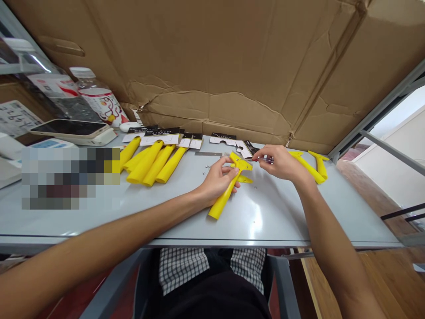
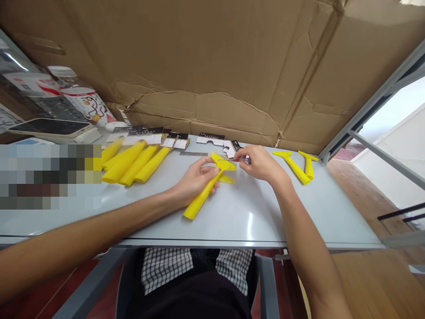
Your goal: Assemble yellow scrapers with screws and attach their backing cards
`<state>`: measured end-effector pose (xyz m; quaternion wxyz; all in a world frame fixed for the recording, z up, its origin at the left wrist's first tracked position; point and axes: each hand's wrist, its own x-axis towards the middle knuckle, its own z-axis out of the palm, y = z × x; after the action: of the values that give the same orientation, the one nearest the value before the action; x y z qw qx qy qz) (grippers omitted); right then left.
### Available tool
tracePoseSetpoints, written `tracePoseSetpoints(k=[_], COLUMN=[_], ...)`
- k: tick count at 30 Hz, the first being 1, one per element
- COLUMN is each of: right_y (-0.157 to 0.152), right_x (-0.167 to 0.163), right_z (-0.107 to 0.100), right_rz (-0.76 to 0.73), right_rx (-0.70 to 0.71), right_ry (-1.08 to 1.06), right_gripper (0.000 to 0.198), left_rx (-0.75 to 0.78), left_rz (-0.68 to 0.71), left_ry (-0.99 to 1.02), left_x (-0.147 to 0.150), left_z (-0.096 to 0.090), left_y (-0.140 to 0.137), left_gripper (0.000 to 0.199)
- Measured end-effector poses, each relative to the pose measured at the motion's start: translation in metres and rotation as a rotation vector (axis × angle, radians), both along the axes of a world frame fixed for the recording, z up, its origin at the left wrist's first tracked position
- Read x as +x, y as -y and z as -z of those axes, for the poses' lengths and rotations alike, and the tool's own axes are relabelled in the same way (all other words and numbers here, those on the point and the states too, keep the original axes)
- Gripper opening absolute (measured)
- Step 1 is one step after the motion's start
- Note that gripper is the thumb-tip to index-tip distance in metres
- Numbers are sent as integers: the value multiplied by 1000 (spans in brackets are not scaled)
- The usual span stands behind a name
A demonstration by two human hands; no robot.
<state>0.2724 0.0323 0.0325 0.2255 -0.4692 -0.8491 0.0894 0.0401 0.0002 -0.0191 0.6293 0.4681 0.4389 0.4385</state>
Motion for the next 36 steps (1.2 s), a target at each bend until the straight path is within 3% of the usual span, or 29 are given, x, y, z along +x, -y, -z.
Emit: tracePoseSetpoints(k=[6, 13, 25, 36], right_y=[29, 41, 43, 35], right_x=[-17, -32, -36, -15], right_z=[-14, -19, -19, -15], right_rz=[149, 235, 230, 58], right_rx=[143, 178, 156, 231], right_ry=[244, 430, 426, 110], right_gripper=[23, 25, 26, 23], left_rx=[27, 39, 43, 41], left_rz=[23, 48, 69, 51], left_ry=[-107, -177, -202, -153], left_x=[2, 2, 1, 1], left_z=[0, -1, -4, -2], left_y=[1, 0, 1, 0], left_gripper=[10, 10, 11, 10])
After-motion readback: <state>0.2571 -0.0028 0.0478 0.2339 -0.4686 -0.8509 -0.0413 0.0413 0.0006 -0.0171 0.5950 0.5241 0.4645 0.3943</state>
